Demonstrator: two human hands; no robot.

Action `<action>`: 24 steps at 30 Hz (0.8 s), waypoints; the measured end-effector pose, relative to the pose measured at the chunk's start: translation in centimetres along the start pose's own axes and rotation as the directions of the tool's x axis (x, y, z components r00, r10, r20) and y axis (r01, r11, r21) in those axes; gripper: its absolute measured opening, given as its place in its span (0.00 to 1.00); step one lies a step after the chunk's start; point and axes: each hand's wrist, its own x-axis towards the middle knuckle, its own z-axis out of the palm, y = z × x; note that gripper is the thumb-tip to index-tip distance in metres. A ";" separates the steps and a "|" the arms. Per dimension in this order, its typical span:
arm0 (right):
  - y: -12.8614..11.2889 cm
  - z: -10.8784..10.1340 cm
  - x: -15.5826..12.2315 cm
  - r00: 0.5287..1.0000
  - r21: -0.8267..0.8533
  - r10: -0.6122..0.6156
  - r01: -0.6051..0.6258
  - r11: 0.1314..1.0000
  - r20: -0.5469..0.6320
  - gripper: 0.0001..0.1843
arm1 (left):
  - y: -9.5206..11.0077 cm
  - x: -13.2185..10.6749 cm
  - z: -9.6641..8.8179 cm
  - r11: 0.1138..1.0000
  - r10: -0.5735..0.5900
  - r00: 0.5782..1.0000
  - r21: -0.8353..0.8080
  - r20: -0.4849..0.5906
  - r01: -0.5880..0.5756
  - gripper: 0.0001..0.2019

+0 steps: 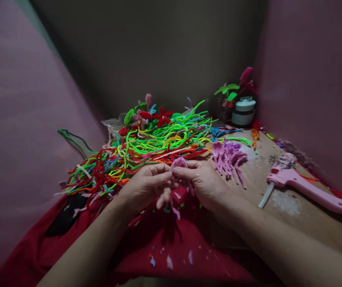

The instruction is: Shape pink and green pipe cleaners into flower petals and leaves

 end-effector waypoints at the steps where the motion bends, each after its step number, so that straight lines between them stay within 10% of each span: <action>1: 0.0 0.0 0.1 1.000 -0.008 -0.005 0.005 1.000 -0.010 0.09 | -0.2 0.1 0.0 1.000 0.005 1.000 -0.015 -0.009 -0.005 0.10; 24: -0.1 -0.6 0.2 0.985 -0.100 -0.144 0.135 0.986 -0.092 0.15 | -0.4 -0.2 0.9 0.992 -0.028 1.000 0.123 -0.009 0.028 0.08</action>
